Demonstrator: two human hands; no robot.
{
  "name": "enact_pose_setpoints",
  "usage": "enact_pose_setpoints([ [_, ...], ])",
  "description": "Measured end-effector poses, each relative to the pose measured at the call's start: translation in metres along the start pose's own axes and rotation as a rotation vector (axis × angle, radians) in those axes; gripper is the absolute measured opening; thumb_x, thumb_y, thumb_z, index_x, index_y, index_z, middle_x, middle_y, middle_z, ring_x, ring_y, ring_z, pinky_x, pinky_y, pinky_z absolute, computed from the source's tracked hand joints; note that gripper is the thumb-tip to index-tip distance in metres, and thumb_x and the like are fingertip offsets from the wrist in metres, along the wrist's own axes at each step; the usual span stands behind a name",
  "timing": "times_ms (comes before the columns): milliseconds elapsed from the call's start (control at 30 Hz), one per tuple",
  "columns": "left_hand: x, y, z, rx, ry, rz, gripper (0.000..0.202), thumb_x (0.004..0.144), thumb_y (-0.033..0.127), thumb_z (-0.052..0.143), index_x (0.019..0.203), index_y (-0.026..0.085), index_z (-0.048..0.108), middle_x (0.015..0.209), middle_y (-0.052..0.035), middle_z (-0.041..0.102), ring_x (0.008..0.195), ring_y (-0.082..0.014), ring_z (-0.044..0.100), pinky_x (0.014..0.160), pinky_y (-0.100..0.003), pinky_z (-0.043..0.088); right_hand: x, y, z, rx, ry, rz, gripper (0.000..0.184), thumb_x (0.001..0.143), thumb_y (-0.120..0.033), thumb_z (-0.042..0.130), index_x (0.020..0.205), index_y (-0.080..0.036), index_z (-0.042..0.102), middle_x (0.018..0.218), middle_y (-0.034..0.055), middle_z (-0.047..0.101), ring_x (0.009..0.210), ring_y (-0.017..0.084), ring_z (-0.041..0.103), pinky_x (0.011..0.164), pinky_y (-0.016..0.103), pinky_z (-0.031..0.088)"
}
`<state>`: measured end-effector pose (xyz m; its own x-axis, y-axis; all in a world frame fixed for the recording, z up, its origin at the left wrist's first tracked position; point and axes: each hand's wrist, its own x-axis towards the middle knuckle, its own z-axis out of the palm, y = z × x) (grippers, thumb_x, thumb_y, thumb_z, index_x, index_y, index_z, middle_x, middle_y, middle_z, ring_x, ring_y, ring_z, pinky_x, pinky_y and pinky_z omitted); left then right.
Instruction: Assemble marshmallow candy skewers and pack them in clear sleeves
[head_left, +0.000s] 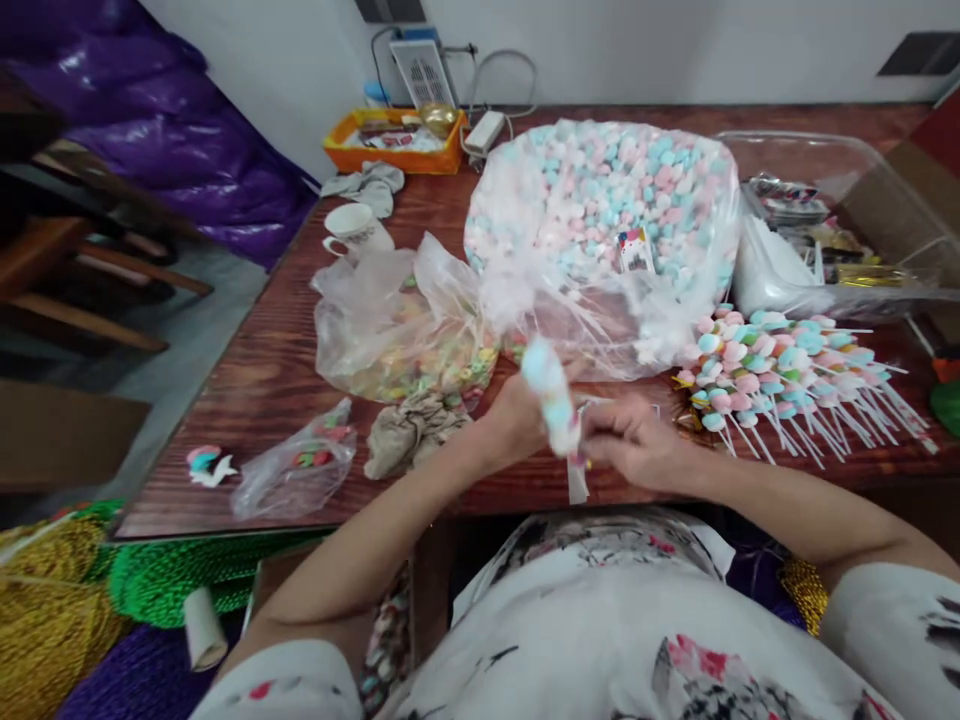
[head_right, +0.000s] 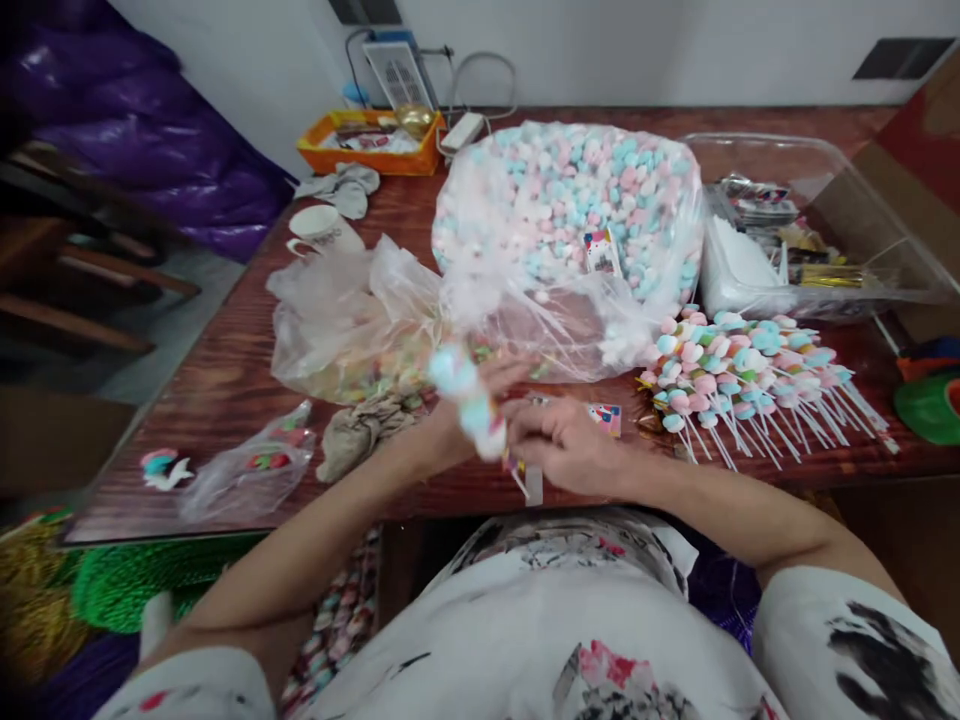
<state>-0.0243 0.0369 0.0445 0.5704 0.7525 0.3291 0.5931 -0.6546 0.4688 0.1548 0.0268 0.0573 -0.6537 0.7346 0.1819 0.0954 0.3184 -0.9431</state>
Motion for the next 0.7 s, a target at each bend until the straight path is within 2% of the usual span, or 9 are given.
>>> enact_pose_setpoints([
  [67, 0.004, -0.003, -0.013, -0.232, 0.169, 0.119, 0.038, 0.09, 0.033, 0.055, 0.126, 0.02, 0.056, 0.124, -0.0121, 0.062, 0.114, -0.0243, 0.057, 0.098, -0.043, 0.045, -0.006, 0.011, 0.006, 0.042, -0.066, 0.058, 0.016, 0.077, -0.009, 0.05, 0.071, -0.016, 0.062, 0.061, -0.0043, 0.057, 0.057, 0.009, 0.05, 0.055, 0.02, 0.039],
  [133, 0.0, 0.008, -0.02, -0.31, 0.295, 0.165, 0.047, 0.086, 0.037, 0.063, 0.13, 0.024, 0.053, 0.137, -0.0118, 0.052, 0.13, -0.0288, 0.045, 0.109, -0.049, 0.034, -0.004, 0.019, 0.005, 0.049, 0.095, 0.044, 0.013, 0.078, -0.013, 0.051, 0.07, -0.017, 0.062, 0.063, -0.0033, 0.058, 0.059, 0.011, 0.052, 0.058, 0.022, 0.042],
  [200, -0.011, 0.024, -0.013, -0.393, 0.415, 0.022, 0.063, 0.08, 0.04, 0.07, 0.137, 0.026, 0.045, 0.143, -0.0125, 0.044, 0.135, -0.03, 0.037, 0.11, -0.049, 0.032, 0.0, 0.019, 0.003, -0.017, 0.296, 0.021, 0.012, 0.08, -0.018, 0.053, 0.072, -0.018, 0.062, 0.065, -0.0022, 0.06, 0.061, 0.012, 0.053, 0.06, 0.024, 0.044],
  [267, -0.027, 0.037, 0.004, -0.614, 0.423, -0.179, 0.076, 0.079, 0.046, 0.069, 0.143, 0.025, 0.034, 0.135, -0.0128, 0.048, 0.122, -0.025, 0.049, 0.098, -0.04, 0.045, -0.001, 0.011, 0.008, -0.134, 0.398, -0.045, 0.011, 0.082, -0.02, 0.057, 0.073, -0.019, 0.063, 0.067, -0.0015, 0.061, 0.062, 0.013, 0.054, 0.061, 0.024, 0.044],
  [333, -0.042, 0.042, 0.021, -0.847, 0.225, -0.247, 0.067, 0.082, 0.049, 0.064, 0.137, 0.018, 0.041, 0.111, -0.0092, 0.059, 0.093, -0.0176, 0.06, 0.079, -0.029, 0.051, -0.006, 0.008, 0.018, -0.184, 0.378, -0.128, 0.01, 0.082, -0.019, 0.058, 0.075, -0.021, 0.065, 0.073, 0.0003, 0.065, 0.069, 0.014, 0.059, 0.066, 0.026, 0.046],
  [400, -0.058, 0.037, 0.029, -0.91, 0.156, -0.285, 0.053, 0.083, 0.044, 0.063, 0.123, 0.01, 0.053, 0.089, -0.0042, 0.059, 0.075, -0.0125, 0.055, 0.068, -0.023, 0.047, -0.009, 0.018, 0.029, -0.135, 0.36, -0.108, 0.008, 0.081, -0.02, 0.06, 0.078, -0.021, 0.067, 0.082, 0.0026, 0.069, 0.076, 0.017, 0.062, 0.069, 0.028, 0.048],
  [433, -0.066, 0.034, 0.029, -0.866, 0.16, -0.308, 0.046, 0.083, 0.04, 0.064, 0.116, 0.009, 0.057, 0.083, -0.0022, 0.058, 0.071, -0.0111, 0.053, 0.066, -0.021, 0.046, -0.008, 0.025, 0.035, -0.085, 0.364, -0.03, 0.008, 0.081, -0.021, 0.06, 0.079, -0.021, 0.068, 0.08, 0.0022, 0.068, 0.072, 0.016, 0.061, 0.067, 0.027, 0.047],
  [600, -0.11, 0.039, 0.009, -0.533, 0.303, -0.588, 0.017, 0.08, 0.027, 0.064, 0.081, 0.011, 0.065, 0.067, 0.0025, 0.054, 0.061, -0.0076, 0.044, 0.06, -0.018, 0.038, 0.005, 0.046, 0.07, 0.387, -0.05, 0.382, 0.011, 0.076, -0.028, 0.067, 0.073, -0.018, 0.067, 0.064, -0.0006, 0.064, 0.059, 0.013, 0.057, 0.059, 0.025, 0.046],
  [700, -0.127, 0.039, 0.002, -0.754, 0.409, -0.681, 0.019, 0.077, 0.028, 0.069, 0.083, 0.01, 0.067, 0.07, 0.0007, 0.06, 0.061, -0.0075, 0.048, 0.059, -0.018, 0.04, 0.015, 0.038, 0.084, 0.516, -0.069, 0.397, 0.013, 0.076, -0.029, 0.067, 0.074, -0.017, 0.064, 0.06, -0.0019, 0.06, 0.054, 0.011, 0.053, 0.056, 0.024, 0.044],
])
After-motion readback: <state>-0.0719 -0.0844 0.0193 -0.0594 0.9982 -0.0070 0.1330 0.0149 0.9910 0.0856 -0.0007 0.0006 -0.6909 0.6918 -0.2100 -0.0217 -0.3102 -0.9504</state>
